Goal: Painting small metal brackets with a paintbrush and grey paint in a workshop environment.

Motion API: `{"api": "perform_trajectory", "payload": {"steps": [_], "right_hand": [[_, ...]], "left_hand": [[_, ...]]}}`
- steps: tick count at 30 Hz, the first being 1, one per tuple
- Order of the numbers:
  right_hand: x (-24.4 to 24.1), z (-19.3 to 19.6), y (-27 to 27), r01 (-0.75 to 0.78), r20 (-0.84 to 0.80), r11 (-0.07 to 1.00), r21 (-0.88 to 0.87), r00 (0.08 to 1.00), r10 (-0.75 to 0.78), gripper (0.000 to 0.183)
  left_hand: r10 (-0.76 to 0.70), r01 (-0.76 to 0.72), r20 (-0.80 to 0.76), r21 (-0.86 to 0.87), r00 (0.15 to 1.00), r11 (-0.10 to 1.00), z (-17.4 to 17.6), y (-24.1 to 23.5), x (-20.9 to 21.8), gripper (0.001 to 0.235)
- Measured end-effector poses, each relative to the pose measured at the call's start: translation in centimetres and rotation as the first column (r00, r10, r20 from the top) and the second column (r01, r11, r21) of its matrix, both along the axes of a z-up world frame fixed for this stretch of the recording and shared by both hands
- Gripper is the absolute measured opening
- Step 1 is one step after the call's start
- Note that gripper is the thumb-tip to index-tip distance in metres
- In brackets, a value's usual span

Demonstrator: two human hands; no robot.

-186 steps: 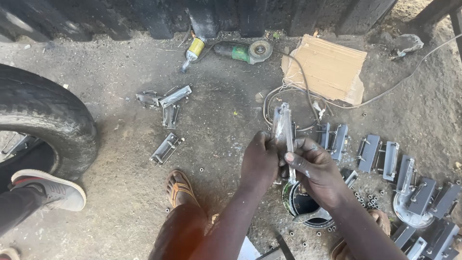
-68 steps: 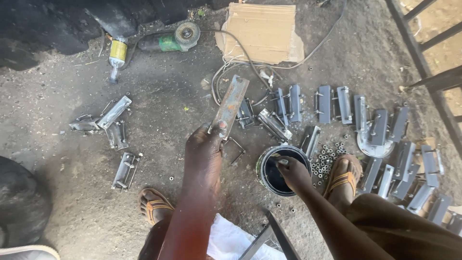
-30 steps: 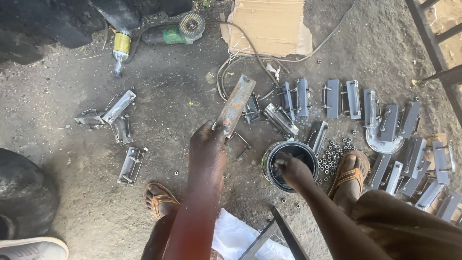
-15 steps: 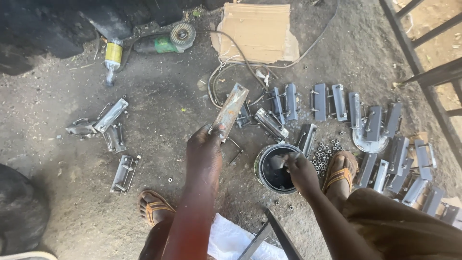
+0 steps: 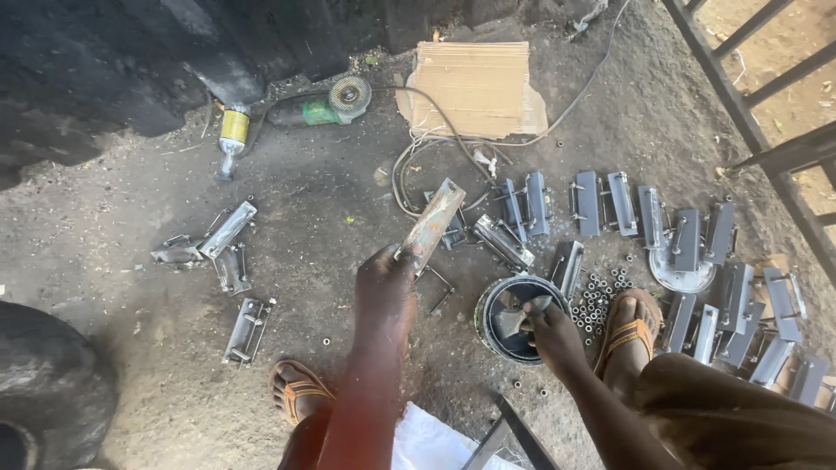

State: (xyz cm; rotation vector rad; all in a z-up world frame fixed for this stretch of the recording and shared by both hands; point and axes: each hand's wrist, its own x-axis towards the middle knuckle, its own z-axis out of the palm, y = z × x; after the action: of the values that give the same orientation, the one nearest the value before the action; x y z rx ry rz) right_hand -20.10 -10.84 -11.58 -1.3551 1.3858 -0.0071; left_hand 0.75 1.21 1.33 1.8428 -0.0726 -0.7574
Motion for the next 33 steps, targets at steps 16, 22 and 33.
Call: {"api": "perform_trajectory", "payload": {"steps": [16,22,33], "right_hand": [[-3.5,-6.5,-1.6,0.399,0.135,0.905,0.151,0.898,-0.418,0.052],[-1.9,-3.1,-7.2,0.421,0.335,0.879,0.224,0.814,-0.475,0.050],[5.4,17.5,-10.9,0.100,0.550,0.963,0.250,0.804,-0.226,0.016]], "left_hand": [[-0.010,0.010,-0.013,0.001,1.000,1.000,-0.8,0.0,-0.2,0.035],[-0.067,0.065,-0.046,-0.051,0.997,0.997,0.5,0.2,0.8,0.037],[-0.160,0.174,-0.298,0.019,0.941,0.985,1.4,-0.2,1.1,0.051]]}}
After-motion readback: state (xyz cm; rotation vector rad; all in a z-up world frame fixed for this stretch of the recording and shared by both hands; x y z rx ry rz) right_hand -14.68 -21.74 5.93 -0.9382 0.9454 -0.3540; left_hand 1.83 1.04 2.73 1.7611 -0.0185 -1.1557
